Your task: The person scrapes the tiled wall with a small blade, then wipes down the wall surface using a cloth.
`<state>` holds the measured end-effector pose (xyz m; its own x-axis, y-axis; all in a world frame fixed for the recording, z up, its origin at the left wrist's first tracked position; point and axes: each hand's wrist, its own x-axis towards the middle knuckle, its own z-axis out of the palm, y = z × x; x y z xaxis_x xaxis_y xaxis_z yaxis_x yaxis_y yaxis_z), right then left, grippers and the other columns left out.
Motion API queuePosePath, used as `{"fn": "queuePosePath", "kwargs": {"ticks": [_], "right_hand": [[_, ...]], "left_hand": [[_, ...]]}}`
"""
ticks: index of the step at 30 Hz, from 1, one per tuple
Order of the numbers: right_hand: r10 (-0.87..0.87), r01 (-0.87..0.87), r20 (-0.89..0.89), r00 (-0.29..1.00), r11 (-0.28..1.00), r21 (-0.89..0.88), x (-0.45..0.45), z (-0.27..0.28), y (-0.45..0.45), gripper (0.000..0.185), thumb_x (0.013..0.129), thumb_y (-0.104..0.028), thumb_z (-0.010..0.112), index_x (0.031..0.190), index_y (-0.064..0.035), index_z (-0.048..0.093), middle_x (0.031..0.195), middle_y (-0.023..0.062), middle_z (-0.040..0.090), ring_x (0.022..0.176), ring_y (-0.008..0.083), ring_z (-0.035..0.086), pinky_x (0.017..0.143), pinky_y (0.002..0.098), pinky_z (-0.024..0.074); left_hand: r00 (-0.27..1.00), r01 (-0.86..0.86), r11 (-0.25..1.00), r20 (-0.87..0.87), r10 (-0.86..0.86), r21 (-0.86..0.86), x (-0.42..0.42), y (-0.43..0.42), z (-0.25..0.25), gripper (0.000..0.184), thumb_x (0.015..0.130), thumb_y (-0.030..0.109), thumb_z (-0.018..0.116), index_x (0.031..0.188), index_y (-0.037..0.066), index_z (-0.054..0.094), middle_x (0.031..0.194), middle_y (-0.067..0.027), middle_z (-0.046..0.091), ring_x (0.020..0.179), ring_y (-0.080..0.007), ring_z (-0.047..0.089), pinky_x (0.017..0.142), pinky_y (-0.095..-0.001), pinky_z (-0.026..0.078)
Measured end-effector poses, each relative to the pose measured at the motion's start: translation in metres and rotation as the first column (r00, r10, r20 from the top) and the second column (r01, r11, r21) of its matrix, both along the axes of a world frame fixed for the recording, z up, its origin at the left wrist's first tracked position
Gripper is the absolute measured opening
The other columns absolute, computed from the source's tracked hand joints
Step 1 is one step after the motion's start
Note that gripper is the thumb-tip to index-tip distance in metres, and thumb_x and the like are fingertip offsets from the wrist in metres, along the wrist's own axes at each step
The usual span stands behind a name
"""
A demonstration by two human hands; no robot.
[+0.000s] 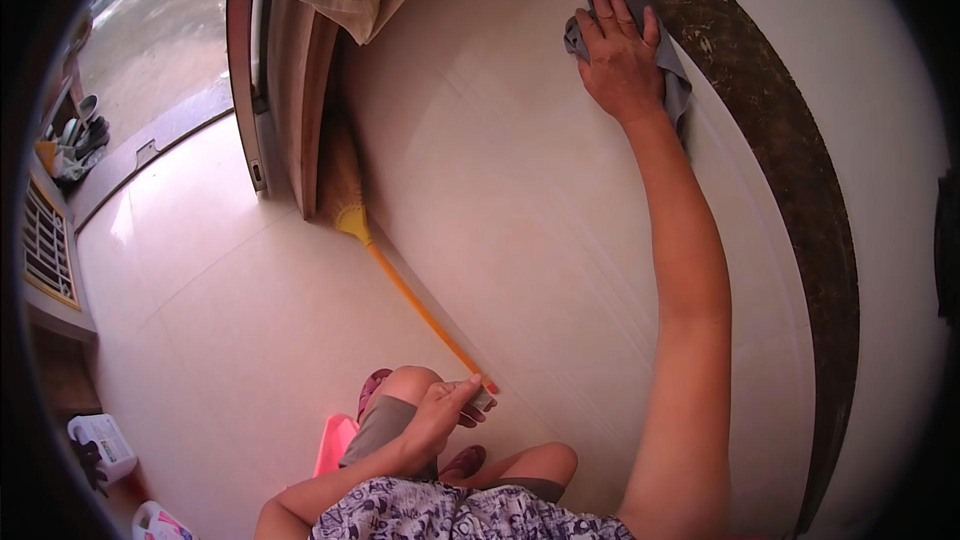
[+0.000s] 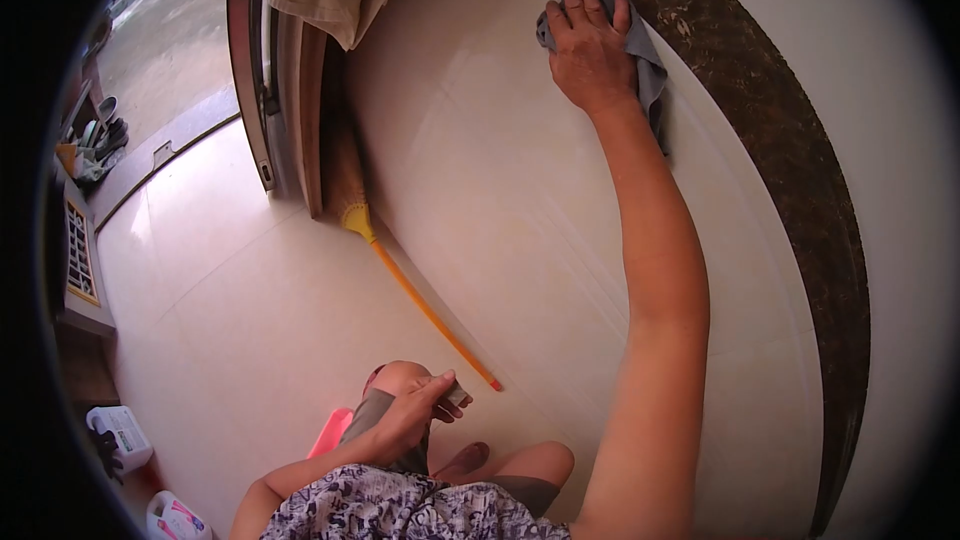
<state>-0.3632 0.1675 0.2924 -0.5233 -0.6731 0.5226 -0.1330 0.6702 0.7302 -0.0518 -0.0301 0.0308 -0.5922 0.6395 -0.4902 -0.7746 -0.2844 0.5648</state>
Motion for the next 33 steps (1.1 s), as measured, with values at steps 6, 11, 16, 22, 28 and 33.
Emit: {"fn": "queuePosePath", "kwargs": {"ticks": [6, 11, 16, 22, 28, 33], "right_hand": [[0.001, -0.005, 0.078, 0.997, 0.998, 0.056, -0.049, -0.058, -0.027, 0.044, 0.075, -0.015, 0.061, 0.117, -0.0063, 0.054, 0.136, 0.0135, 0.045, 0.131, 0.0266, 0.036, 0.108, 0.0551, 0.0180], [-0.024, 0.004, 0.276, 0.961, 0.997, 0.075, -0.031, -0.143, -0.023, 0.038, 0.080, -0.010, 0.052, 0.117, -0.0013, 0.053, 0.138, 0.0168, 0.041, 0.132, 0.0287, 0.033, 0.110, 0.0561, 0.0157], [-0.096, 0.036, 0.458, 0.884, 0.990, 0.137, 0.053, -0.224, 0.021, 0.043, 0.079, -0.007, 0.051, 0.121, 0.0014, 0.050, 0.142, 0.0184, 0.036, 0.136, 0.0287, 0.028, 0.111, 0.0550, 0.0141], [-0.173, 0.152, 0.675, 0.717, 0.984, 0.091, 0.205, -0.291, 0.113, 0.049, 0.080, -0.003, 0.047, 0.129, 0.0008, 0.043, 0.147, 0.0159, 0.030, 0.139, 0.0268, 0.024, 0.112, 0.0530, 0.0134], [-0.281, 0.280, 0.676, 0.681, 0.953, 0.115, 0.355, -0.276, 0.214, 0.047, 0.082, -0.006, 0.049, 0.129, -0.0060, 0.047, 0.146, 0.0089, 0.036, 0.136, 0.0220, 0.030, 0.110, 0.0520, 0.0170], [-0.457, 0.424, 0.532, 0.712, 0.885, 0.192, 0.400, -0.204, 0.214, 0.045, 0.084, -0.009, 0.052, 0.128, -0.0092, 0.050, 0.145, 0.0075, 0.038, 0.135, 0.0205, 0.032, 0.110, 0.0519, 0.0186]], "left_hand": [[0.999, -0.033, 0.999, -0.017, 0.032, -0.011, -0.004, -0.005, -0.001, 0.038, 0.095, 0.039, 0.048, 0.086, 0.005, 0.064, 0.080, -0.0063, 0.067, 0.065, -0.0113, 0.059, 0.065, -0.0245, 0.046], [0.999, -0.044, 0.999, -0.024, 0.043, -0.017, -0.007, -0.005, 0.000, 0.040, 0.096, 0.039, 0.048, 0.087, 0.005, 0.065, 0.080, -0.0062, 0.067, 0.066, -0.0107, 0.058, 0.065, -0.0246, 0.046], [0.998, -0.041, 0.999, -0.051, 0.042, 0.022, -0.002, -0.003, -0.003, 0.041, 0.096, 0.038, 0.047, 0.084, 0.004, 0.065, 0.079, -0.0059, 0.067, 0.065, -0.0112, 0.057, 0.064, -0.0250, 0.046], [0.995, -0.010, 1.000, -0.100, 0.007, -0.023, 0.001, 0.001, -0.010, 0.041, 0.096, 0.039, 0.048, 0.081, 0.004, 0.066, 0.077, -0.0051, 0.066, 0.062, -0.0111, 0.057, 0.060, -0.0251, 0.045], [0.993, 0.036, 0.999, -0.111, -0.039, -0.025, 0.001, 0.009, -0.014, 0.042, 0.095, 0.041, 0.049, 0.080, 0.005, 0.065, 0.076, -0.0045, 0.066, 0.062, -0.0103, 0.057, 0.060, -0.0249, 0.045], [0.990, 0.073, 0.997, -0.116, -0.075, -0.024, 0.002, 0.009, -0.017, 0.043, 0.095, 0.042, 0.049, 0.079, 0.005, 0.065, 0.075, -0.0042, 0.066, 0.061, -0.0095, 0.057, 0.058, -0.0243, 0.045]]}}
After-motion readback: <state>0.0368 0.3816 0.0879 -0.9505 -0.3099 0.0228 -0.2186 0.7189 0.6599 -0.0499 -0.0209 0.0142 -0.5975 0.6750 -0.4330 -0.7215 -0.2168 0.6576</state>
